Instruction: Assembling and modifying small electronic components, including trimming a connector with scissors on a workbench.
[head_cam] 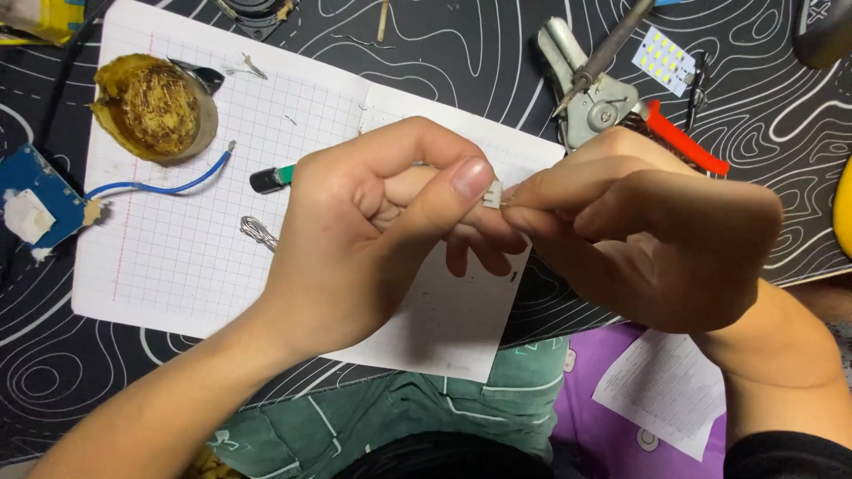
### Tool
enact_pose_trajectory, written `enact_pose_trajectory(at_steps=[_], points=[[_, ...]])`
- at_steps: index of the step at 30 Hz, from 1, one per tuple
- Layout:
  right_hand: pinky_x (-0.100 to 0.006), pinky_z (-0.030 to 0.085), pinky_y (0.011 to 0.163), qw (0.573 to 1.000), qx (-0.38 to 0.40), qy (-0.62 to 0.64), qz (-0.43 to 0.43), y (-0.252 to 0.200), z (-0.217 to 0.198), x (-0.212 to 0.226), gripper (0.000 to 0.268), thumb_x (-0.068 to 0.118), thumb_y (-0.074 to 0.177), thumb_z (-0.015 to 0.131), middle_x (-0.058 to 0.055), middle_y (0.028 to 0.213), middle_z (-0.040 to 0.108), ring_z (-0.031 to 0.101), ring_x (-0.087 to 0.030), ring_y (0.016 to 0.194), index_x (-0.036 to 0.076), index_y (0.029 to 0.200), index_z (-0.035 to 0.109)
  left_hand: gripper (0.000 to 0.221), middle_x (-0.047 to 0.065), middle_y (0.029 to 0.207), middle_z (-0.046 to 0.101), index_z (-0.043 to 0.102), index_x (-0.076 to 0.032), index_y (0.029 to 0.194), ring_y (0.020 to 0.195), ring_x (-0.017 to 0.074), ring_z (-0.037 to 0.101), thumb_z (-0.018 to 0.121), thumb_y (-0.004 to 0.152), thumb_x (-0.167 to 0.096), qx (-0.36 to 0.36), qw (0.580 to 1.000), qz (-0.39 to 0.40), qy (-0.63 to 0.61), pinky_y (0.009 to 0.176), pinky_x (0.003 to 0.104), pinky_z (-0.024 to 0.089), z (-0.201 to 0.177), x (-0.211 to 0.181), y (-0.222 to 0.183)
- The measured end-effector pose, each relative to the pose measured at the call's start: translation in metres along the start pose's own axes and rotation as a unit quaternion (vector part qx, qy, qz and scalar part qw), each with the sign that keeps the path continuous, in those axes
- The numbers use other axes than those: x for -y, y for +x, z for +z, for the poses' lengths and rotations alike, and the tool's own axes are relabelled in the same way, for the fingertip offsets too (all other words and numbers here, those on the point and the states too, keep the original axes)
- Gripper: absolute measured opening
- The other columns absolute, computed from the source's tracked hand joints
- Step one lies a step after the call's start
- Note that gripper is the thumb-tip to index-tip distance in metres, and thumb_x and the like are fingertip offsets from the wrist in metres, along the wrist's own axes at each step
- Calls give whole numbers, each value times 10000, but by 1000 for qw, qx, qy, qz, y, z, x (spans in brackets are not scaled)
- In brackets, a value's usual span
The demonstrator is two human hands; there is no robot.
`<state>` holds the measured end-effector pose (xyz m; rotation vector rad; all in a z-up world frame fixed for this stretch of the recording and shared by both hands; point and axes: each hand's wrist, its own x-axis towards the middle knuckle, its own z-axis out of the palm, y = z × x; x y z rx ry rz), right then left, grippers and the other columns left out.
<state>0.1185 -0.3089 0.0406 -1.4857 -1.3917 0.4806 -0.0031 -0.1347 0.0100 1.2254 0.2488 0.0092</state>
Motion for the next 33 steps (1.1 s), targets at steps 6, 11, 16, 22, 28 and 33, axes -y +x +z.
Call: enact_pose_trajectory(at_steps=[6, 11, 16, 22, 28, 33], points=[[-363, 606, 543, 999, -5, 26, 24, -4, 1, -2, 353, -189, 1042, 548, -184, 638, 488, 632, -334, 563, -29, 852, 296, 248, 153, 888, 844, 700, -17, 1074, 692, 208, 825, 639, 1120, -253, 1, 1000, 3, -5, 626, 273, 662, 0, 2, -1], [-400, 296, 586, 999, -9, 19, 34, -8, 0, -2, 384, -192, 1057, 564, -155, 673, 357, 327, -333, 616, -14, 853, 292, 196, 171, 875, 837, 675, -7, 1099, 692, 198, 760, 652, 1126, -199, -4, 1000, 17, -7, 674, 275, 658, 1, 7, -2], [-356, 547, 524, 1000, -7, 2, 27, 0, 0, 2, 394, -167, 1039, 558, -238, 687, 590, 667, -371, 589, -27, 841, 248, 178, 141, 886, 825, 674, -37, 1091, 745, 175, 750, 670, 1120, -213, -16, 1000, 24, 4, 715, 273, 630, 4, 6, -5], [-382, 596, 579, 999, -13, -11, 34, -7, -4, 1, 347, -183, 1051, 577, -248, 750, 650, 579, -358, 612, -38, 928, 287, 203, 189, 919, 833, 660, -13, 1126, 748, 216, 768, 670, 1110, -216, 8, 999, 4, -52, 709, 299, 652, 1, 2, -2], [-388, 633, 725, 992, -31, -115, 37, -40, -13, -10, 317, -177, 1050, 788, -317, 1095, 829, 776, -334, 846, -88, 1146, 499, 200, 189, 962, 864, 644, -31, 1196, 777, 218, 807, 623, 1142, -222, 47, 998, -5, -53, 698, 297, 635, -4, 0, -2], [-436, 601, 809, 976, -48, -203, 61, -44, -20, -16, 307, -166, 1055, 893, -297, 1110, 856, 808, -342, 845, -127, 1107, 592, 171, 196, 1009, 843, 641, -18, 1251, 858, 228, 801, 630, 1152, -157, 75, 994, -13, -79, 737, 309, 645, -9, 4, 1]])
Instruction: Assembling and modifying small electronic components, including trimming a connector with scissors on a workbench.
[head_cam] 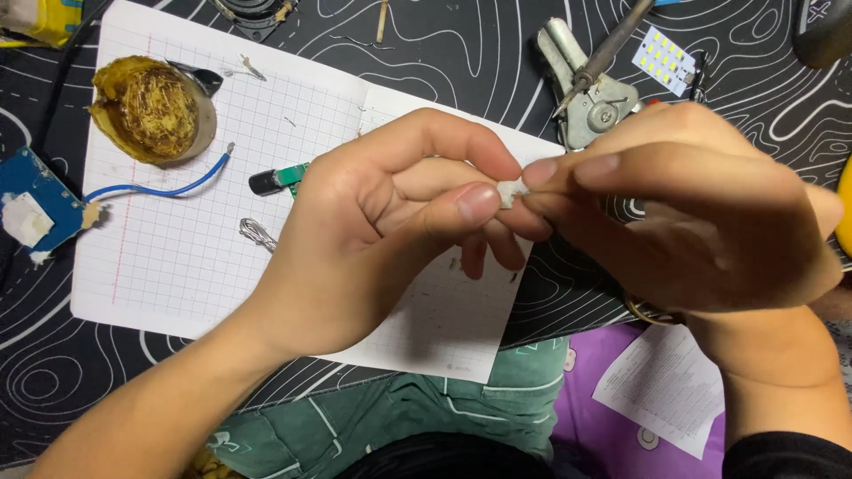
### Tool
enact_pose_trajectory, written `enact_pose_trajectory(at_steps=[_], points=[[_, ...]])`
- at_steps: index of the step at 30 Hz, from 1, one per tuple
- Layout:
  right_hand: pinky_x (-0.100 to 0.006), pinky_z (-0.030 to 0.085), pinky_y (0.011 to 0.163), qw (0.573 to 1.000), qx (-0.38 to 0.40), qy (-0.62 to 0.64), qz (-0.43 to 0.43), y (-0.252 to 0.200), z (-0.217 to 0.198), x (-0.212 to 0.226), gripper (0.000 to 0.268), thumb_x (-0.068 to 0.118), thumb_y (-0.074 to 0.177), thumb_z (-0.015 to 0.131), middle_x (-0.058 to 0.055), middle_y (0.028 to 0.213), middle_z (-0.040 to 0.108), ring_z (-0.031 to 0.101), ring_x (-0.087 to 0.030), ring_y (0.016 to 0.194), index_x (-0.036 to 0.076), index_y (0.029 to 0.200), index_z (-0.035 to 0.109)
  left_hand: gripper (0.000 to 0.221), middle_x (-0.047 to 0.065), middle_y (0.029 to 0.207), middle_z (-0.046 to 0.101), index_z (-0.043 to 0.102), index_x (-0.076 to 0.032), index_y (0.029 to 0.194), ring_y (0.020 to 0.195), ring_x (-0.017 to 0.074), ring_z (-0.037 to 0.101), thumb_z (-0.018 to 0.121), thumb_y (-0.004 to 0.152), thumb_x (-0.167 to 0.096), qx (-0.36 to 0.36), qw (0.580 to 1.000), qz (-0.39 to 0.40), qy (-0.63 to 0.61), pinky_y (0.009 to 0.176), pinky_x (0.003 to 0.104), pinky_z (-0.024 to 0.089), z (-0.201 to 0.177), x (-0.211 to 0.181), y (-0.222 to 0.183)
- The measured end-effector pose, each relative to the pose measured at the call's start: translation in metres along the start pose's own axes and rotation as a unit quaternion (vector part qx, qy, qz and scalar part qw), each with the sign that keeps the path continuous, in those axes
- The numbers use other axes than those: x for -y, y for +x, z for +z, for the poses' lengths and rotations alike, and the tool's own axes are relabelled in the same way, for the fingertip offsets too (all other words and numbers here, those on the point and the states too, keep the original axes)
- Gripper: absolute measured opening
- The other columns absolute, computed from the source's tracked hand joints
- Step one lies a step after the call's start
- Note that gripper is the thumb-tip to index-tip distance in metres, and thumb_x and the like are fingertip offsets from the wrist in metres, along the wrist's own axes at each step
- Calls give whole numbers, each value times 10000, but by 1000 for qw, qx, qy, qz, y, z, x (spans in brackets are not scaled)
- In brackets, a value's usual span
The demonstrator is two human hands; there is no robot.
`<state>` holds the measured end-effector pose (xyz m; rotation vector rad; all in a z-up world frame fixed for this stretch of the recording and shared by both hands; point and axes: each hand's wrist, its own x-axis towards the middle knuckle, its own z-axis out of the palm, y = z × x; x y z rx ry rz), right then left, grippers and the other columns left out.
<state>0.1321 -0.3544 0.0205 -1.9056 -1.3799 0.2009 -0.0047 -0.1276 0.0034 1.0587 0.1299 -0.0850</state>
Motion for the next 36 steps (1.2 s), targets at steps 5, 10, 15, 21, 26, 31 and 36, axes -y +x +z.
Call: enact_pose_trajectory(at_steps=[5, 10, 15, 21, 26, 31, 36], points=[[-414, 461, 643, 993, 46, 48, -100, 16, -12, -7, 244, -172, 1165, 725, -114, 767, 598, 545, -270, 635, -137, 1361, 583, 174, 257, 1151, 894, 693, -27, 1244, 907, 274, 872, 720, 1095, -113, -16, 1000, -12, -21, 793, 326, 702, -2, -7, -1], [-445, 423, 565, 980, 158, 6, -118, 32, -24, -13, 296, 96, 1139, 455, -63, 749, 637, 530, -295, 568, -72, 1214, 687, 178, 233, 1059, 850, 718, 49, 1188, 924, 274, 870, 774, 1041, -35, -40, 999, 18, 4, 764, 315, 718, 1, -9, -1], [-440, 381, 572, 989, 79, 77, -101, 18, -8, -2, 220, 33, 1101, 491, -118, 678, 561, 472, -310, 534, -116, 1080, 651, 154, 196, 948, 795, 750, 46, 1148, 885, 225, 813, 815, 1023, -17, -53, 998, 36, 18, 752, 300, 713, 1, -6, 0], [-461, 542, 1003, 994, -51, 99, -14, -10, 3, -2, 24, -89, 1228, 444, -306, 1192, 814, 865, -283, 885, -98, 1236, 465, 142, 206, 928, 818, 758, 57, 1129, 836, 217, 815, 806, 1022, -23, -47, 997, 21, 50, 744, 263, 675, 4, -10, -2], [-472, 651, 1020, 976, -44, 208, 51, -9, 4, -5, 129, -93, 1118, 601, -374, 1190, 782, 905, -364, 1019, -71, 1196, 501, 133, 206, 1047, 842, 742, 46, 1163, 889, 224, 853, 791, 1038, 42, -43, 997, 19, 60, 843, 266, 727, 7, -12, -5], [-444, 615, 1063, 988, -63, 139, 36, -5, 4, -7, 87, -19, 1104, 692, -322, 1219, 725, 778, -372, 1109, -75, 1136, 633, 136, 161, 988, 817, 772, 47, 1157, 854, 185, 805, 815, 1029, 27, -50, 996, 19, 74, 835, 241, 703, 10, -17, -5], [-408, 566, 1036, 992, -55, 103, 52, 1, 5, 4, 64, -12, 1099, 737, -289, 1216, 684, 697, -350, 1112, -73, 1089, 720, 130, 165, 993, 847, 766, 29, 1176, 900, 174, 832, 805, 1054, 6, -42, 993, 47, 99, 817, 244, 700, 11, -19, -6]])
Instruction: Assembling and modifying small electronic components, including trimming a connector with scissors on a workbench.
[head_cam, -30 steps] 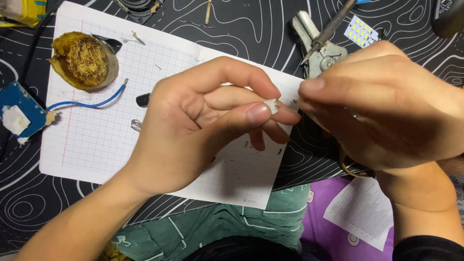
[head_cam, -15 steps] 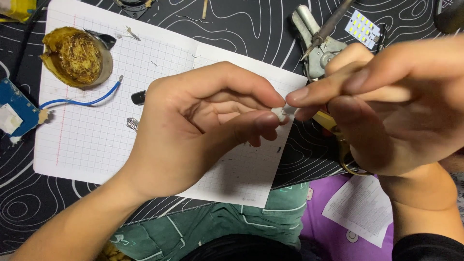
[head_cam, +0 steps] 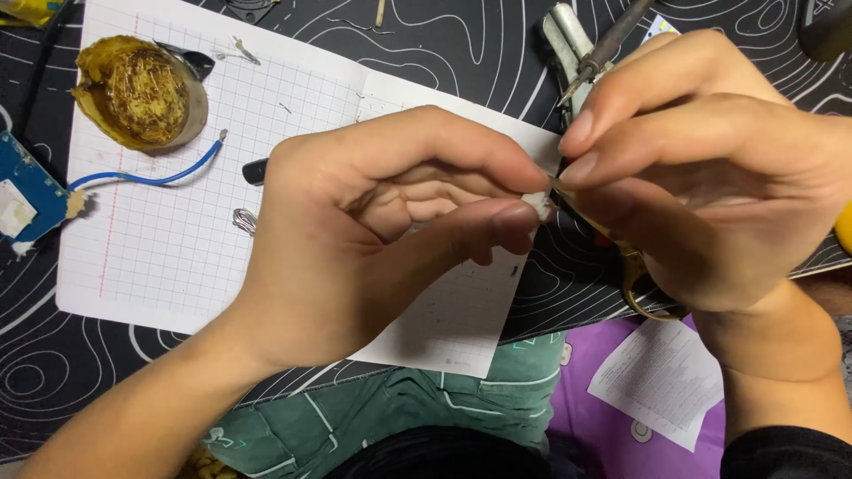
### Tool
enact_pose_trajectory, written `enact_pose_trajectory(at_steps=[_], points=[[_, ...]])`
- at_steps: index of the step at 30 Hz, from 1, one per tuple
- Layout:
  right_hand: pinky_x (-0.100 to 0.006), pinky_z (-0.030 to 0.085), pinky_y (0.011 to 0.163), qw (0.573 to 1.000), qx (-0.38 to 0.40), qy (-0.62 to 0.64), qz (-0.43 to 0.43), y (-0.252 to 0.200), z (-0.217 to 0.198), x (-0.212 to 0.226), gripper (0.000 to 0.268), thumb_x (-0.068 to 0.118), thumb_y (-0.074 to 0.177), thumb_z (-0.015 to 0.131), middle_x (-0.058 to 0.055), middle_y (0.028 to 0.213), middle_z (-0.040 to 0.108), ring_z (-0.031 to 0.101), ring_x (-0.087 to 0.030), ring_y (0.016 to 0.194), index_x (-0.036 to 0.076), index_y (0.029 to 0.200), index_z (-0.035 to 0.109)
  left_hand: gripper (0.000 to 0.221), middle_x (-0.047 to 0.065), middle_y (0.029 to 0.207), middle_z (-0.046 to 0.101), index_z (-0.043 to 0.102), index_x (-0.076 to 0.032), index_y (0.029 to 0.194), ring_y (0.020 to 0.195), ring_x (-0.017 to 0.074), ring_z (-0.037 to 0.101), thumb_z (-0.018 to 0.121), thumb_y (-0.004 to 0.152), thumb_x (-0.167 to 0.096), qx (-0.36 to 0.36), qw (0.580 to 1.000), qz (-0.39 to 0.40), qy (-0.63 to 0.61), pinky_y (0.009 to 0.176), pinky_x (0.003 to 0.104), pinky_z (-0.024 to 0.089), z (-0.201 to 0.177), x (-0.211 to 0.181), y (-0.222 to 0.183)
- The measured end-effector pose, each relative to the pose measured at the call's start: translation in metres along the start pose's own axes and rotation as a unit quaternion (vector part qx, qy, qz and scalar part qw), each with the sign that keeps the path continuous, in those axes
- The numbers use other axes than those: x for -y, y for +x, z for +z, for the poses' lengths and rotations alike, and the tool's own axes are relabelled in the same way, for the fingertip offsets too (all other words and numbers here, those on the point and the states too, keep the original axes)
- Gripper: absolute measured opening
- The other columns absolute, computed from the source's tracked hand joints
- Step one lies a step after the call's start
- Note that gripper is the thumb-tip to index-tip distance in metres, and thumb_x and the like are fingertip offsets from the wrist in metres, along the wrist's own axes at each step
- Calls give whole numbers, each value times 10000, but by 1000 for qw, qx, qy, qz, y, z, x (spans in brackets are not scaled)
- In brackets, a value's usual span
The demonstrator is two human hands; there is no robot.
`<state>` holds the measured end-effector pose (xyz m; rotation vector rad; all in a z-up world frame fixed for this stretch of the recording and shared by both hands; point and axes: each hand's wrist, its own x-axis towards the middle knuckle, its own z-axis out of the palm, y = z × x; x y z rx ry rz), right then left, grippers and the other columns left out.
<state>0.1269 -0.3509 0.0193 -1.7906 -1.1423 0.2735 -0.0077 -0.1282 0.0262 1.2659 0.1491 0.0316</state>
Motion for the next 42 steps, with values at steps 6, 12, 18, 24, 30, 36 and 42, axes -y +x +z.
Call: enact_pose_trajectory(at_steps=[6, 12, 18, 24, 30, 36, 42], points=[[-383, 564, 978, 1000, -3, -4, -3, 3, 5, 7, 101, 17, 1106, 716, -290, 1196, 681, 681, -328, 1092, -74, 1086, 676, 238, 155, 1107, 867, 762, 15, 1188, 1035, 175, 888, 885, 1017, 127, 3, 996, 49, 77, 952, 222, 726, 1, -2, -1], [-461, 561, 1097, 998, -42, -26, -36, 4, 4, 5, 129, -24, 1197, 641, -359, 1236, 625, 670, -396, 1156, -142, 1189, 590, 170, 96, 1067, 816, 782, 15, 1179, 911, 93, 739, 909, 1070, 46, -44, 987, 83, 131, 846, 187, 623, -9, 4, 3], [-512, 436, 888, 973, 115, -169, -102, 21, -1, 18, 234, 64, 1150, 691, -247, 1096, 756, 586, -358, 882, -53, 1084, 883, 108, 217, 1220, 743, 725, 143, 1274, 1098, 241, 725, 780, 1193, 189, -21, 946, 198, 257, 1026, 295, 654, -42, 9, 9], [-486, 381, 773, 920, 184, -310, -152, -12, 8, 12, 189, 160, 1176, 858, -142, 1155, 697, 536, -349, 880, 25, 1282, 778, 121, 134, 1095, 710, 751, 45, 1193, 902, 172, 673, 806, 1155, 147, -24, 913, 250, 322, 864, 288, 595, -64, 21, 11], [-465, 575, 1089, 856, 142, -464, 180, -108, -36, 44, 310, 245, 1135, 815, -110, 1265, 790, 738, -333, 1203, 44, 1368, 782, 171, 235, 1184, 635, 724, 109, 1334, 1079, 397, 664, 745, 1164, 111, 69, 843, 353, 400, 929, 488, 547, -71, 32, 8], [-487, 528, 1158, 865, 92, -410, 274, -150, -33, 20, 472, 226, 1114, 767, -199, 1399, 767, 712, -355, 1274, -29, 1509, 741, 85, 166, 1038, 607, 616, 11, 1148, 969, 385, 589, 627, 1082, 65, 80, 838, 335, 424, 845, 516, 513, -45, 46, -2], [-459, 557, 1097, 887, 48, -412, 202, -153, -27, 22, 371, 113, 1129, 846, -203, 1330, 747, 712, -342, 1207, -62, 1446, 765, 147, 138, 992, 582, 632, -24, 1048, 943, 355, 611, 759, 1066, -96, 78, 782, 323, 526, 685, 532, 555, -29, 74, 6]])
